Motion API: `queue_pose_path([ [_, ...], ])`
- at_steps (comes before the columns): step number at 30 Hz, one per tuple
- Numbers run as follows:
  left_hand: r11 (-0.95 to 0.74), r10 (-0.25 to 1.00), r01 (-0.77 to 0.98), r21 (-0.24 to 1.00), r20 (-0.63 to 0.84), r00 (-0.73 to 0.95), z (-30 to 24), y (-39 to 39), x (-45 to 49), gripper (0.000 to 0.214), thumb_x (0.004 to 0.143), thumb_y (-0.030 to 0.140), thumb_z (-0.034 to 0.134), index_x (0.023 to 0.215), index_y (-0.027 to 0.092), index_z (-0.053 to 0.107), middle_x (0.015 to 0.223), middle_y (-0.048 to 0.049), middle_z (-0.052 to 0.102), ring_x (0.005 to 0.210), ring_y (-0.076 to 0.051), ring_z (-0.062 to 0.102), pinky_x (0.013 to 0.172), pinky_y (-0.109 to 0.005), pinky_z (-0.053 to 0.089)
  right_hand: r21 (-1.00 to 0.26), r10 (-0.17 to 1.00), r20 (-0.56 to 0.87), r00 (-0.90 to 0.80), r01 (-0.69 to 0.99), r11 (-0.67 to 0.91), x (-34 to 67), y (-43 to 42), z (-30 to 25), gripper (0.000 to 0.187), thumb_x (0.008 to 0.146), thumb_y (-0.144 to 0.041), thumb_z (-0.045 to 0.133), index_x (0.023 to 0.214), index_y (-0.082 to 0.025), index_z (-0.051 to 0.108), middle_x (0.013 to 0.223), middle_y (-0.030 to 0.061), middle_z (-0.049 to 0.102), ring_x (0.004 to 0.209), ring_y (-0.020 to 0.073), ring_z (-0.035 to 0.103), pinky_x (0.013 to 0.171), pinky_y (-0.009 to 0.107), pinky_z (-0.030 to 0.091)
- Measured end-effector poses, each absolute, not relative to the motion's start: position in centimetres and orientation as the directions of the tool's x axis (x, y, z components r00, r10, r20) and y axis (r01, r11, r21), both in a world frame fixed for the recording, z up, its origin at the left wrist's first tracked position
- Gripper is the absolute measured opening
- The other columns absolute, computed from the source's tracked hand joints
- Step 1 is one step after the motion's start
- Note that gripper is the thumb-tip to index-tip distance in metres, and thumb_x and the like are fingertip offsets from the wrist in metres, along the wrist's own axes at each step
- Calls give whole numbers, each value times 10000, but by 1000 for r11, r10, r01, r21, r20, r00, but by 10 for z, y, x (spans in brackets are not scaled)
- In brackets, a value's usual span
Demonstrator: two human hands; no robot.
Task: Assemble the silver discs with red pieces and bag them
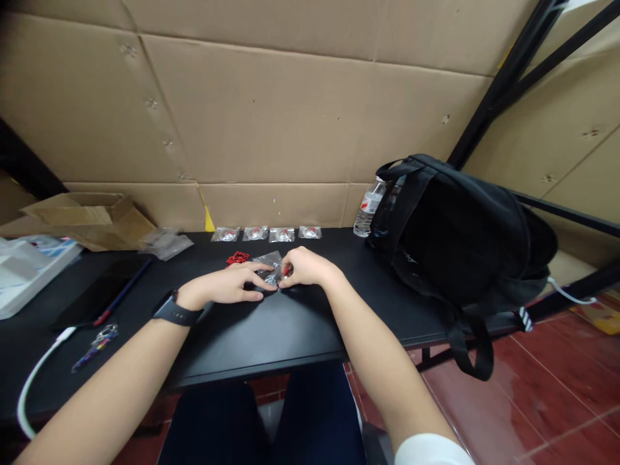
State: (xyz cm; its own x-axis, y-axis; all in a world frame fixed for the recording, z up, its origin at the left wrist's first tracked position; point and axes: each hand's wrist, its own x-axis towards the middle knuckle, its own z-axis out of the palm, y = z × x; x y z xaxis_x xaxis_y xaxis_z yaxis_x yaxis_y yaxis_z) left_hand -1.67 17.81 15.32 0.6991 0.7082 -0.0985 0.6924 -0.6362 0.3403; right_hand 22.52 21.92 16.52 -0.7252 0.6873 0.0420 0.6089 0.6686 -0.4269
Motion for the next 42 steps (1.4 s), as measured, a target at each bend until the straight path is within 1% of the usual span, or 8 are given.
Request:
queue_pose_path([
  [5,-645,703,680,348,-77,707,151,179,-17,386,879,341,692,1255,424,711,1595,19,434,1441,-294,434,1204,-422,313,-452,685,106,-720,579,679,219,222,158,225,718,-278,855,894,-163,773,760,-2,691,672,121,607,625,209,400],
  [12,-660,690,655,368,-47,723,148,181,-18,365,884,316,686,1233,415,726,1610,21,411,1431,-285,452,1202,-411,319,-573,661,38,-749,526,629,222,224,157,280,739,-99,790,1009,-171,760,833,1,714,673,104,641,645,196,434],
  [23,-686,693,658,311,4,721,147,178,-15,407,857,295,714,1241,429,719,1650,39,331,1493,-303,352,1234,-436,263,-310,838,226,-497,779,545,210,225,151,363,702,-375,891,1007,-292,713,928,-30,705,840,156,629,601,235,298],
  [28,-653,717,691,310,-43,696,151,174,-15,443,862,307,695,1286,435,688,1669,47,283,1512,-304,316,1226,-428,283,-261,843,269,-466,807,530,200,226,143,347,750,-444,852,1017,-286,696,1061,-6,685,886,177,638,610,247,326],
  [31,-643,722,700,311,-58,689,150,175,-16,416,863,322,689,1265,425,704,1661,43,303,1462,-314,407,1197,-423,335,-266,849,294,-439,816,514,196,230,136,284,809,-427,801,1016,-263,699,1136,25,660,924,194,636,656,256,380],
  [34,-667,704,670,325,-20,710,151,176,-17,369,876,322,675,1235,388,728,1621,18,383,1391,-299,494,1165,-393,375,-321,813,305,-497,750,579,198,236,133,239,849,-347,759,1053,-235,701,1134,48,636,952,195,624,731,267,435],
  [38,-720,669,589,366,144,729,156,178,-18,237,918,239,575,1050,276,769,1368,-41,593,1223,-228,600,1094,-330,426,-430,622,329,-711,473,769,208,239,139,334,842,-260,758,1162,-201,685,1111,62,610,934,175,605,842,289,474],
  [42,-712,699,599,367,292,652,151,184,-18,388,763,11,467,1028,229,650,1103,-46,649,1023,-198,630,937,-311,486,-430,568,442,-695,391,814,219,240,148,247,916,-59,541,1048,-181,710,1038,68,622,968,187,592,913,330,463],
])
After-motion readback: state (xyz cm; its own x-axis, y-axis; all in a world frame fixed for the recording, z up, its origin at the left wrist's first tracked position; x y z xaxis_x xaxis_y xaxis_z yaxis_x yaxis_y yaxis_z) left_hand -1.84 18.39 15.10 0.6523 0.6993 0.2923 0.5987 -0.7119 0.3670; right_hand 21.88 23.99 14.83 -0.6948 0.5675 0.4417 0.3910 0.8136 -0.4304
